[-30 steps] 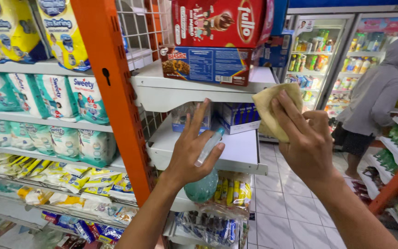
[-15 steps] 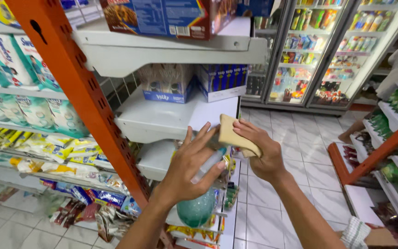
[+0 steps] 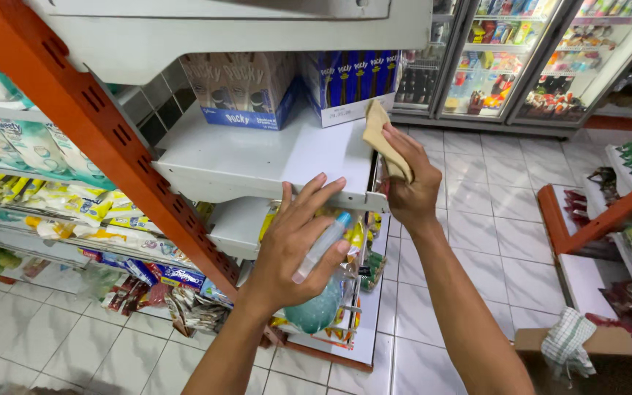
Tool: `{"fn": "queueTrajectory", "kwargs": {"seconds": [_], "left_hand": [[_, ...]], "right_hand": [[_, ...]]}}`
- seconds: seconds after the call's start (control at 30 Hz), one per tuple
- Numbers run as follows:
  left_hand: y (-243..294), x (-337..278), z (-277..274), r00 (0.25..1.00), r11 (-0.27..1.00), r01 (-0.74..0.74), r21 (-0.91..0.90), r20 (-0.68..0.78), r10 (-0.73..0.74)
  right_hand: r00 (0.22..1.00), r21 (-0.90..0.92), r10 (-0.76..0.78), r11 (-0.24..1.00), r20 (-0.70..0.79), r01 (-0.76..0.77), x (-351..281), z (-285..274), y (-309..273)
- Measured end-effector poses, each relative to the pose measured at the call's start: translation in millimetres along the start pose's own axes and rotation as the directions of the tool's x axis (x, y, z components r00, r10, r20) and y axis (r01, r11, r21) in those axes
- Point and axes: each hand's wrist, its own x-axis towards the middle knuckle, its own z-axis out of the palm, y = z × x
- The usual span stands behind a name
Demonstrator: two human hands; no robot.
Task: The person cleans various store shelves and product containers by spraying them with a cleaning solution and wiping them with a cloth.
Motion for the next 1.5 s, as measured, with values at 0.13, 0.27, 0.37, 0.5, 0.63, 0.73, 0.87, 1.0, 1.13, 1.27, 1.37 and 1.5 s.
{"fn": "queueTrajectory", "kwargs": {"seconds": [0.13,0.27,0.37,0.5,0.63,0.73,0.87,1.0,1.13,1.27,1.37,1.5], "left_hand": [[0.6,8.0,-0.8,1.000,0.999,-0.007,0.044,-0.001,0.007],[0.2,24.9,-5.6,0.992,0.992,0.120,-0.043,0.033,-0.119],[-4.2,44.1,-13.4,0.983,0.968,0.183,-0.173,0.018,-0.182],[-10.8,72.6,-19.6,0.966,0.921,0.257,-0.292,0.106,-0.236],[-7.8,97.3,-3.5,0.748,0.639,0.608,-0.472,0.070,-0.660],[-3.2,112.7,-5.2,0.630,0.532,0.715,-0.454,0.088,-0.772],[3.8,119.7,-2.0,0.657,0.604,0.735,-0.308,0.102,-0.747],[17.2,116.0,4.8,0.779,0.730,0.620,-0.288,0.119,-0.615],[43.1,89.8,19.9,0.843,0.826,0.524,-0.208,-0.013,-0.538],[48.4,72.6,20.0,0.773,0.763,0.565,-0.314,-0.121,-0.623],[34.9,71.8,11.4,0.735,0.699,0.526,-0.484,-0.155,-0.661],[30.1,61.2,7.3,0.680,0.736,0.536,-0.413,-0.306,-0.667]], "right_hand": [[0.986,-0.005,-0.130,0.991,0.104,0.132,-4.9,-15.4,-0.7],[0.990,0.214,0.133,0.967,0.053,-0.141,11.6,-35.3,28.6],[0.927,0.637,0.354,0.688,0.124,-0.348,38.6,-40.7,66.6],[0.876,0.717,0.343,0.508,0.340,-0.477,72.7,-34.5,106.1],[0.788,0.612,0.279,0.508,0.549,-0.606,105.0,-29.8,135.1],[0.697,0.569,0.207,0.444,0.687,-0.692,121.4,-19.0,144.6],[0.665,0.526,0.130,0.509,0.736,-0.681,120.1,-16.6,145.1],[0.673,0.516,0.046,0.604,0.738,-0.607,115.9,-21.2,137.2],[0.660,0.469,0.028,0.681,0.750,-0.562,114.1,-31.7,113.5],[0.805,0.486,-0.112,0.842,0.582,-0.234,89.6,-48.0,68.4],[0.839,0.470,-0.195,0.879,0.508,-0.081,78.1,-47.1,39.5],[0.655,0.456,-0.070,0.773,0.752,-0.441,83.0,-45.0,41.9]]}}
